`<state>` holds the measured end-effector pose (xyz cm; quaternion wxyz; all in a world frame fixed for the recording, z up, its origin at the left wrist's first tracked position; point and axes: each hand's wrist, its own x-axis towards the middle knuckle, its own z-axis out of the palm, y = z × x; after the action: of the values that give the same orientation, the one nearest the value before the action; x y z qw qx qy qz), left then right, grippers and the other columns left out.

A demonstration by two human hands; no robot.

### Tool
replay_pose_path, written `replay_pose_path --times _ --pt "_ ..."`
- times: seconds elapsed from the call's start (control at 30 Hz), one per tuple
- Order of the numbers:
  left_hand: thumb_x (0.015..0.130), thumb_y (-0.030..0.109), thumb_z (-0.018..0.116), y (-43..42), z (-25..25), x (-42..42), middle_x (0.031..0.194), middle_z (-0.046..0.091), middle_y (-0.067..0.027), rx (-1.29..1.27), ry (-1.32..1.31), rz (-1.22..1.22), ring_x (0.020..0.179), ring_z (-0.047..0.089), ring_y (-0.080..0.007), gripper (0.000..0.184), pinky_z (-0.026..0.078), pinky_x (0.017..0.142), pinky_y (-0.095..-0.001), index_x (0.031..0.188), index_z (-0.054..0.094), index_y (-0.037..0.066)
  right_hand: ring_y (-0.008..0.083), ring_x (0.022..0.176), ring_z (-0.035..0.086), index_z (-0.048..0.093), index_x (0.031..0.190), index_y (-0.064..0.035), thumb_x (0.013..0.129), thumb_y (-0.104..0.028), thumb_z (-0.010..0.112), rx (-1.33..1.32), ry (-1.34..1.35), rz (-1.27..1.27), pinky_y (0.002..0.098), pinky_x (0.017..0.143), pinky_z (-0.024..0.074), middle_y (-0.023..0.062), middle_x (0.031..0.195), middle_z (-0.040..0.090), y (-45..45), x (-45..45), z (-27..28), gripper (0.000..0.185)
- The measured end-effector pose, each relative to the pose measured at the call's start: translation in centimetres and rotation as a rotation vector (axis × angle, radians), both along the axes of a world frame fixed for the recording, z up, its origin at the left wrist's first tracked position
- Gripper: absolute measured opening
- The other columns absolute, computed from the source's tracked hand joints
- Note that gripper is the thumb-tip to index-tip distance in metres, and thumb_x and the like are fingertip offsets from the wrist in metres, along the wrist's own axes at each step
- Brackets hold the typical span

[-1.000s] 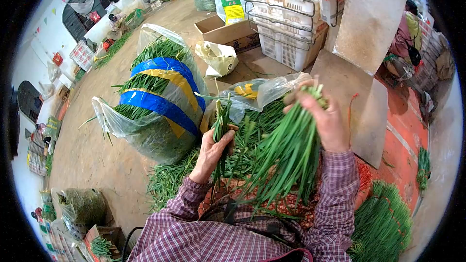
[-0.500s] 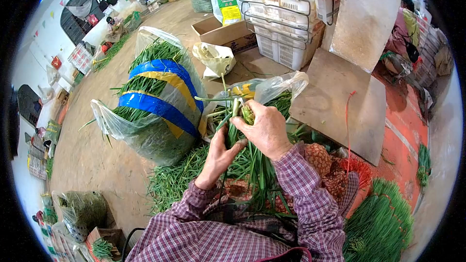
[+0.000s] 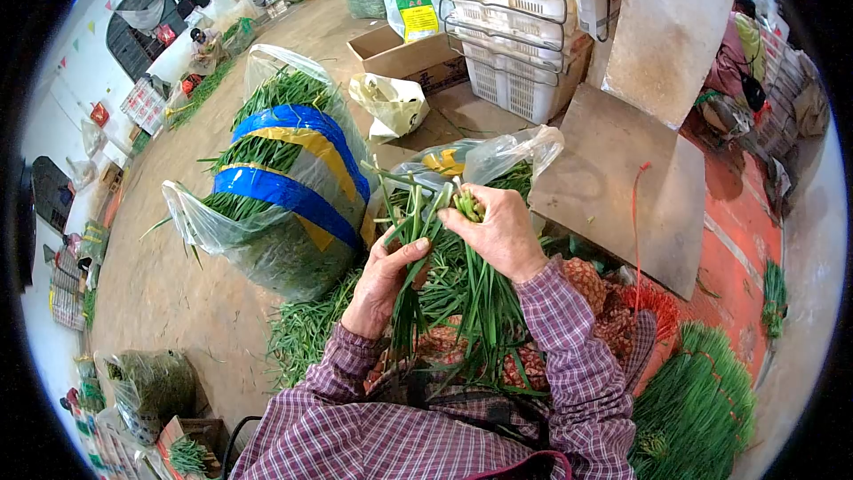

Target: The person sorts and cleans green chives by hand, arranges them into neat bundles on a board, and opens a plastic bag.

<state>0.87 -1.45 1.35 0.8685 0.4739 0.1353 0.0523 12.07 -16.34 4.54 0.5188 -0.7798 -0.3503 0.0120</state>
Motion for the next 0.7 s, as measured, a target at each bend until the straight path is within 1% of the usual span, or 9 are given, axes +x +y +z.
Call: replay_pose_path --times 0.03,0.13,0.23,0.27,0.33,0.43,0.5,0.63,0.7 --pt "0.084 0.013 0.070 0.1 -0.1 -0.1 0.085 0.061 0.0009 0.000 0.000 0.002 0.065 0.057 -0.0087 0.036 0.045 0.053 -0.0225 0.117 0.056 0.007 0.0181 0.051 0.054 0.063 0.084 0.0039 0.079 -0.023 0.072 -0.021 -0.050 -0.054 0.0348 0.051 0.0435 0.0155 0.061 0.058 -0.1 0.1 0.1 0.029" --pt "0.081 0.005 0.072 0.3 0.4 -0.5 0.095 0.066 -0.0023 -0.019 0.026 0.087 0.079 0.063 -0.0086 0.039 0.054 0.067 -0.0236 0.116 0.057 0.007 0.0199 0.052 0.058 0.065 0.085 0.0040 0.079 -0.023 0.072 -0.014 -0.105 -0.130 0.0345 0.052 0.0451 0.0154 0.062 0.061 -0.4 1.2 -0.9 0.029" --pt "0.081 0.005 0.072 1.0 0.3 -0.5 0.095 0.066 -0.0030 0.005 0.023 0.083 0.078 0.064 -0.0094 0.038 0.054 0.067 -0.0233 0.116 0.057 0.007 0.0161 0.053 0.057 0.065 0.087 0.0033 0.080 -0.022 0.072 0.029 -0.069 -0.165 0.0309 0.054 0.0469 0.0108 0.062 0.061 -0.9 1.5 -1.1 0.027" --pt "0.081 0.006 0.072 0.7 0.5 -0.5 0.092 0.066 -0.0015 -0.023 0.026 0.110 0.073 0.062 -0.0082 0.038 0.051 0.061 -0.0215 0.115 0.058 0.007 0.0144 0.055 0.056 0.065 0.089 0.0025 0.081 -0.022 0.072 0.069 -0.025 -0.160 0.0306 0.055 0.0471 0.0089 0.063 0.061 -0.9 1.5 -1.1 0.026" --pt "0.081 0.007 0.072 1.0 -0.4 -0.3 0.091 0.065 -0.0011 0.002 0.016 0.104 0.073 0.060 -0.0085 0.038 0.048 0.059 -0.0232 0.115 0.057 0.007 0.0098 0.060 0.057 0.064 0.093 0.0004 0.083 -0.021 0.072 0.120 0.010 -0.145 0.0290 0.055 0.0468 0.0048 0.066 0.061 -1.2 0.7 -0.1 0.025" --pt "0.081 0.009 0.072 1.2 -1.1 -0.1 0.090 0.064 -0.0006 0.026 -0.009 0.090 0.072 0.058 -0.0087 0.038 0.045 0.056 -0.0243 0.114 0.056 0.007 0.0086 0.060 0.056 0.063 0.093 0.0003 0.085 -0.023 0.072 0.204 0.195 -0.069 0.0269 0.054 0.0461 0.0050 0.066 0.061 -1.1 -0.9 1.4 0.026" --pt "0.081 0.008 0.072 1.0 -1.1 -0.1 0.089 0.064 -0.0007 0.027 -0.027 0.079 0.071 0.058 -0.0086 0.037 0.045 0.056 -0.0238 0.113 0.056 0.007 0.0077 0.057 0.055 0.064 0.090 0.0012 0.085 -0.024 0.072 0.232 0.213 -0.020 0.0253 0.053 0.0454 0.0044 0.064 0.061 -0.6 -1.2 1.1 0.027" --pt "0.080 0.005 0.073 -0.2 -0.6 -0.1 0.092 0.063 -0.0004 0.067 -0.041 0.112 0.071 0.057 -0.0067 0.037 0.045 0.056 -0.0224 0.114 0.056 0.006 0.0095 0.054 0.054 0.065 0.087 0.0031 0.082 -0.031 0.075 0.101 0.174 -0.012 0.0289 0.050 0.0441 0.0067 0.060 0.059 0.9 -1.4 0.0 0.036" --pt "0.081 0.004 0.072 -0.8 -0.5 -0.1 0.089 0.061 0.0035 0.164 -0.107 0.122 0.077 0.056 -0.0041 0.027 0.047 0.067 -0.0200 0.106 0.059 0.006 0.0102 0.052 0.052 0.065 0.087 0.0040 0.081 -0.034 0.075 0.048 -0.024 -0.060 0.0303 0.049 0.0431 0.0108 0.058 0.057 1.6 -1.5 -0.2 0.040"
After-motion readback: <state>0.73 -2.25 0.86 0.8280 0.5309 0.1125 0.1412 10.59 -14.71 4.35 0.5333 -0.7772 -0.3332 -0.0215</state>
